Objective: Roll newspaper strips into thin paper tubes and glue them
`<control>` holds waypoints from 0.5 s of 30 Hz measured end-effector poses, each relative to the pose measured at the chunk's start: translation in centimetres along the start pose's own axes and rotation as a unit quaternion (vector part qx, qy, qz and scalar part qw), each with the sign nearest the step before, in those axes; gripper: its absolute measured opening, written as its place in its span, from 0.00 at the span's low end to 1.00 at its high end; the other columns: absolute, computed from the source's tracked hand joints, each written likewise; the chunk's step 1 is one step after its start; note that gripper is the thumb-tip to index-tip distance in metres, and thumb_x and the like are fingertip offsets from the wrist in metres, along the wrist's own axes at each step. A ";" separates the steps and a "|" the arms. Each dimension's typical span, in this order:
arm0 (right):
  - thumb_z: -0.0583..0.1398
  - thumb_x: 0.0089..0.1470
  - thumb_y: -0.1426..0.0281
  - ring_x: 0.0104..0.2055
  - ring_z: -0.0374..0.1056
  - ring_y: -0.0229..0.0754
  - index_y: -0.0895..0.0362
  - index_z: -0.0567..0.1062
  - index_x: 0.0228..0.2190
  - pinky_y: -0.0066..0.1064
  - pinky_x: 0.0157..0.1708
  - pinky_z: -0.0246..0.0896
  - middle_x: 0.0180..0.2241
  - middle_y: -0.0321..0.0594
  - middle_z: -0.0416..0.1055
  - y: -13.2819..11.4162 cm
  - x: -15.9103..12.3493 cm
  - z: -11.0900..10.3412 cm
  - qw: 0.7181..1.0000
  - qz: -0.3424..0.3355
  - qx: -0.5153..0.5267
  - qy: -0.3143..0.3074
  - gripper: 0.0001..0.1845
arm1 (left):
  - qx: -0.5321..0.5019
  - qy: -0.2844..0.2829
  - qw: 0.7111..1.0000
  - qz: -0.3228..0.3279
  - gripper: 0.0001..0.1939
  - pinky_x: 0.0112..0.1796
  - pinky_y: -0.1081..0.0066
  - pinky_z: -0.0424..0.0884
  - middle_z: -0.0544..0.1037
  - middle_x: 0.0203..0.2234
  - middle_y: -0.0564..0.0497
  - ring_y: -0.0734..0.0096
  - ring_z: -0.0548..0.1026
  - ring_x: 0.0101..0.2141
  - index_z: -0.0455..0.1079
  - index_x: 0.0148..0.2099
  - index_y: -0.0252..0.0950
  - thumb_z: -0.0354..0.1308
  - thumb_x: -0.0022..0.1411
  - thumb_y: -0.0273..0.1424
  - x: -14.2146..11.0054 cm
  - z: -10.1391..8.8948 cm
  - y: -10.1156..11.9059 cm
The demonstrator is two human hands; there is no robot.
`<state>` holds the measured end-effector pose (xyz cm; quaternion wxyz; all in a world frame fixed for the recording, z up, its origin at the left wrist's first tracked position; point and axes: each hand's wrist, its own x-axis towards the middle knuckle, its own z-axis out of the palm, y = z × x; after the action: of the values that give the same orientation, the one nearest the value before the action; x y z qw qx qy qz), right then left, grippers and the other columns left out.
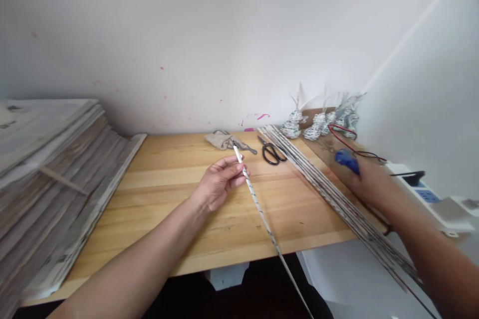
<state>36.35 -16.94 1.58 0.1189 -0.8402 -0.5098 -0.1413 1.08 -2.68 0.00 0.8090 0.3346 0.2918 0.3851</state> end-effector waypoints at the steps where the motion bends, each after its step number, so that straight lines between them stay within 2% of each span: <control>1: 0.56 0.52 0.72 0.27 0.69 0.53 0.56 0.76 0.36 0.41 0.28 0.56 0.26 0.52 0.73 -0.3 0.0 -1.0 0.999 0.020 -0.029 0.002 0.10 | -0.003 0.000 1.000 -0.001 0.11 0.28 0.78 0.77 0.79 0.27 0.47 0.71 0.80 0.29 0.73 0.41 0.29 0.64 0.54 0.18 0.0 0.1 0.0; 2: 0.56 0.54 0.69 0.27 0.69 0.54 0.55 0.75 0.38 0.41 0.27 0.56 0.26 0.51 0.73 -0.9 -0.1 -2.0 0.998 0.040 -0.038 0.015 0.11 | -0.006 -0.001 1.000 -0.002 0.11 0.28 0.78 0.77 0.79 0.27 0.48 0.71 0.80 0.29 0.73 0.41 0.29 0.64 0.54 0.18 -0.1 0.2 0.0; 4: 0.57 0.55 0.62 0.31 0.71 0.55 0.52 0.75 0.42 0.41 0.28 0.59 0.29 0.50 0.75 -2.7 -0.8 -4.1 0.997 0.038 -0.009 0.063 0.14 | -0.009 -0.005 1.000 -0.004 0.12 0.28 0.78 0.77 0.79 0.27 0.48 0.71 0.79 0.28 0.73 0.41 0.29 0.65 0.53 0.18 -0.2 0.3 0.0; 5: 0.58 0.55 0.60 0.33 0.72 0.55 0.51 0.75 0.43 0.41 0.31 0.61 0.30 0.48 0.75 -3.9 -1.3 -5.0 0.996 0.016 0.028 0.086 0.15 | -0.009 -0.008 1.000 -0.005 0.12 0.28 0.78 0.77 0.79 0.27 0.48 0.71 0.80 0.29 0.73 0.41 0.29 0.65 0.53 0.19 -0.3 0.3 -0.1; 7: 0.60 0.53 0.59 0.35 0.73 0.52 0.49 0.76 0.44 0.39 0.33 0.65 0.33 0.44 0.77 -6.5 -2.5 -6.3 0.987 -0.076 0.105 0.096 0.17 | -0.007 -0.016 1.000 -0.007 0.13 0.29 0.78 0.77 0.79 0.28 0.47 0.71 0.80 0.29 0.73 0.42 0.29 0.66 0.52 0.19 -0.4 0.4 -0.1; 9: 0.59 0.54 0.61 0.36 0.74 0.51 0.50 0.74 0.46 0.37 0.32 0.66 0.38 0.44 0.77 -9.0 -3.6 -7.0 0.972 -0.175 0.131 0.087 0.18 | -0.005 -0.024 1.000 -0.007 0.13 0.29 0.77 0.77 0.79 0.28 0.47 0.71 0.80 0.29 0.74 0.42 0.29 0.66 0.52 0.20 -0.5 0.4 -0.2; 10: 0.59 0.55 0.62 0.37 0.74 0.50 0.51 0.73 0.48 0.37 0.34 0.67 0.39 0.43 0.77 -10.2 -4.0 -7.1 0.967 -0.210 0.135 0.050 0.19 | -0.003 -0.028 1.000 -0.006 0.14 0.30 0.77 0.77 0.79 0.28 0.47 0.71 0.80 0.29 0.74 0.42 0.29 0.67 0.52 0.20 -0.6 0.4 -0.3; 13: 0.57 0.55 0.68 0.39 0.74 0.47 0.54 0.70 0.50 0.35 0.37 0.68 0.43 0.43 0.77 -12.6 -4.5 -7.0 0.945 -0.288 0.157 -0.010 0.19 | -0.003 -0.037 0.999 0.000 0.14 0.29 0.77 0.77 0.80 0.28 0.48 0.70 0.80 0.30 0.74 0.42 0.29 0.68 0.51 0.21 -0.7 0.5 -0.4; 15: 0.56 0.55 0.72 0.42 0.73 0.47 0.55 0.70 0.49 0.35 0.39 0.68 0.45 0.44 0.76 -13.6 -4.5 -6.7 0.932 -0.323 0.165 -0.023 0.19 | -0.004 -0.044 0.999 0.000 0.13 0.29 0.78 0.77 0.80 0.29 0.48 0.70 0.80 0.29 0.74 0.41 0.29 0.68 0.51 0.21 -0.8 0.5 -0.5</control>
<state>21.48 -16.80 6.93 0.1924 -0.6020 -0.7721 -0.0664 1.27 -3.70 0.10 0.8223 0.3480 0.2543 0.3715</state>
